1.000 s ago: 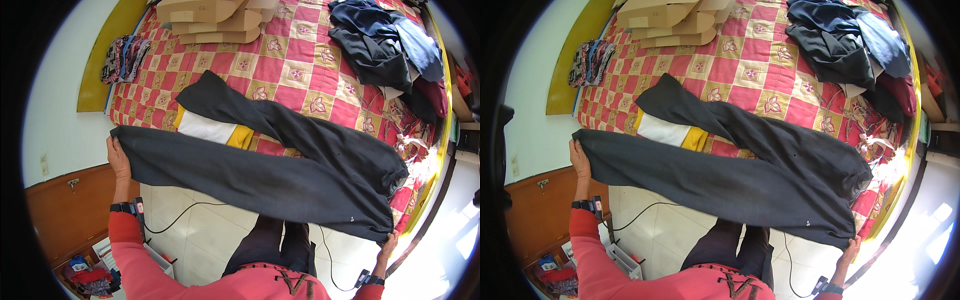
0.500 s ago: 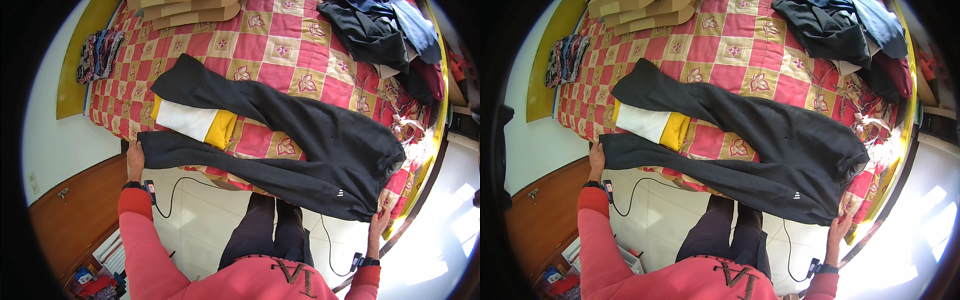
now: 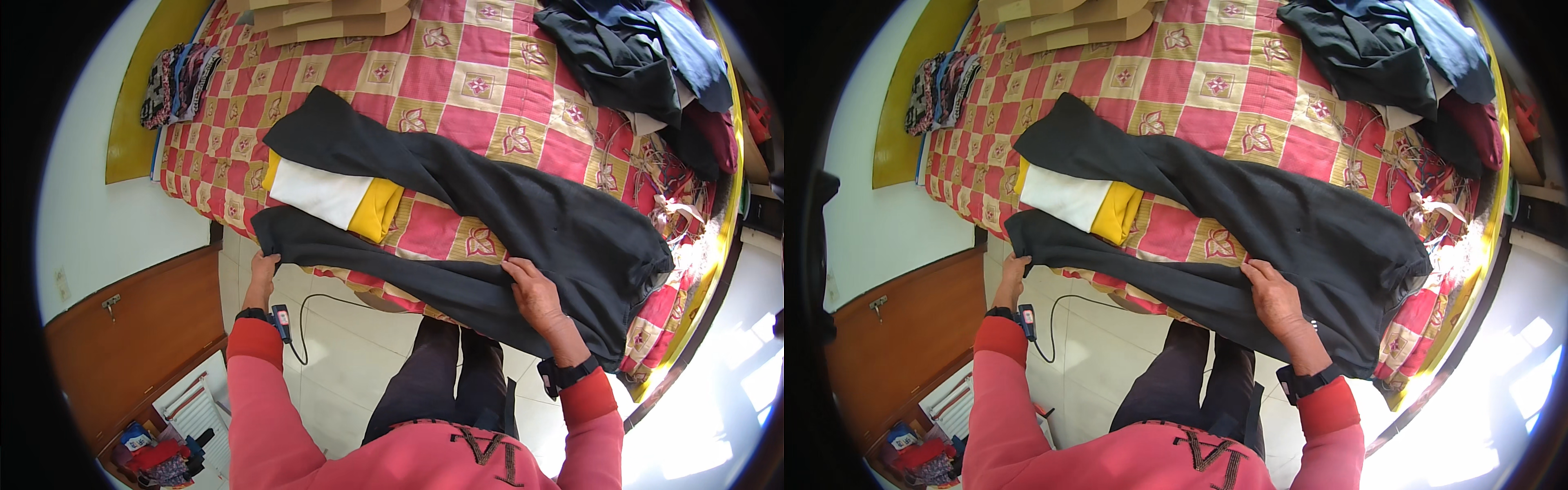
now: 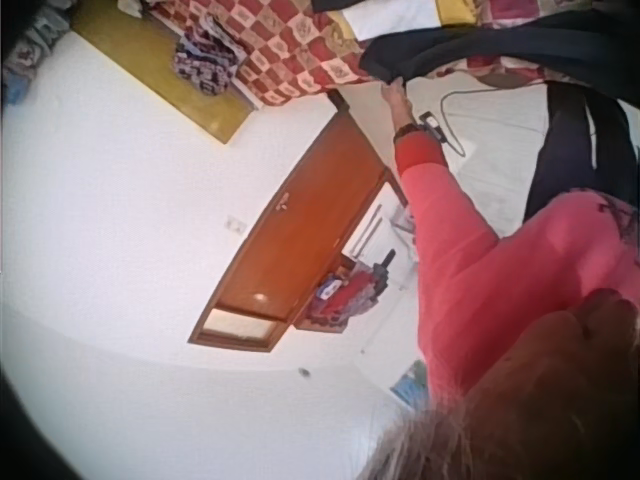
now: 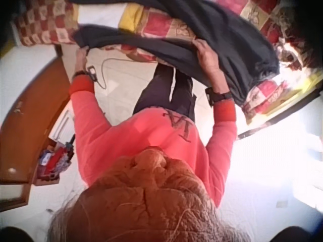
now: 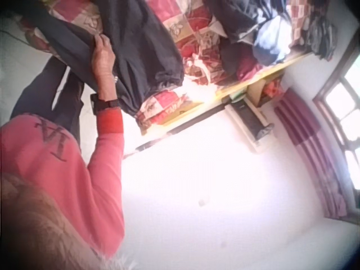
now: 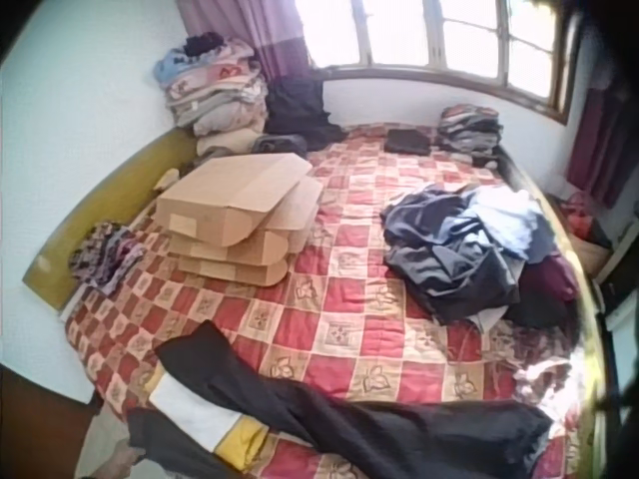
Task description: The person folds a yellow long-sleeve shirt, a white t-shirt, and two pairs of black pants on a bed. Each item is smoothed, folded in half, then folded again into a compact rectangle and stacked on the bed.
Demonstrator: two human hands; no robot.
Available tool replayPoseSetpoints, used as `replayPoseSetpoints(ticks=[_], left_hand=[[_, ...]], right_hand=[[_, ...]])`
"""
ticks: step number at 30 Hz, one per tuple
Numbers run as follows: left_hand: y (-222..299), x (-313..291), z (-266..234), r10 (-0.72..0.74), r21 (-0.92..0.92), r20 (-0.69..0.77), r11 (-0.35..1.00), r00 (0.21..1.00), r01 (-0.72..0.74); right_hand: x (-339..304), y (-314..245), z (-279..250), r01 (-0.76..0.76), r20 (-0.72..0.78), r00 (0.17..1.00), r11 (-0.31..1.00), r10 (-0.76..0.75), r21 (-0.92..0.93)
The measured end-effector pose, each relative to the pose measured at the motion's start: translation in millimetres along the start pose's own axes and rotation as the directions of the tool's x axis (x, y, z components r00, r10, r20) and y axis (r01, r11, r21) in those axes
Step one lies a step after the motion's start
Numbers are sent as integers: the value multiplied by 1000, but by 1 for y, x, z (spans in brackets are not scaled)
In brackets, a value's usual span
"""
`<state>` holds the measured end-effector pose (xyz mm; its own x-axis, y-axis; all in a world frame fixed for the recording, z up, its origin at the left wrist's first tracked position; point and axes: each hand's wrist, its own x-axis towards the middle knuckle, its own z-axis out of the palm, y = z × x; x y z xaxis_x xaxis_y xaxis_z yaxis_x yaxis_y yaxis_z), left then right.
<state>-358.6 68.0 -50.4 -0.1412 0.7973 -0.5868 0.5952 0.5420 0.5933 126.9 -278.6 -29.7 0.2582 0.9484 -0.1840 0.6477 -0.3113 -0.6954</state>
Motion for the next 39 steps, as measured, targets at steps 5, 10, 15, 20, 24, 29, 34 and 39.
replayPoseSetpoints(ticks=[5,10,15,20,24,29,34,39], left_hand=[[4,-12,-13,181,68,-219,983,959,-170],[21,-44,-82,175,196,-277,973,945,-123],[12,-54,-120,170,332,-140,936,976,-115],[6,-62,-114,12,248,-138,969,990,23],[5,-69,-118,-31,128,-145,991,989,50],[0,-44,-124,71,101,-220,994,973,-50],[10,12,-102,173,188,-225,973,959,-131],[51,54,-30,477,679,53,627,877,-383]], right_hand=[[17,1,6,-127,141,980,987,140,-103],[7,1,-2,-18,-148,989,1000,21,25],[-36,-18,5,26,-42,999,991,-20,132],[-109,-13,20,40,87,996,998,-36,-47],[-174,-10,30,-233,-78,970,971,228,-60],[-208,-1,28,-381,-262,895,924,361,-25],[-174,26,2,-366,-407,826,921,389,137],[-116,72,-57,-354,-627,726,935,283,12]])
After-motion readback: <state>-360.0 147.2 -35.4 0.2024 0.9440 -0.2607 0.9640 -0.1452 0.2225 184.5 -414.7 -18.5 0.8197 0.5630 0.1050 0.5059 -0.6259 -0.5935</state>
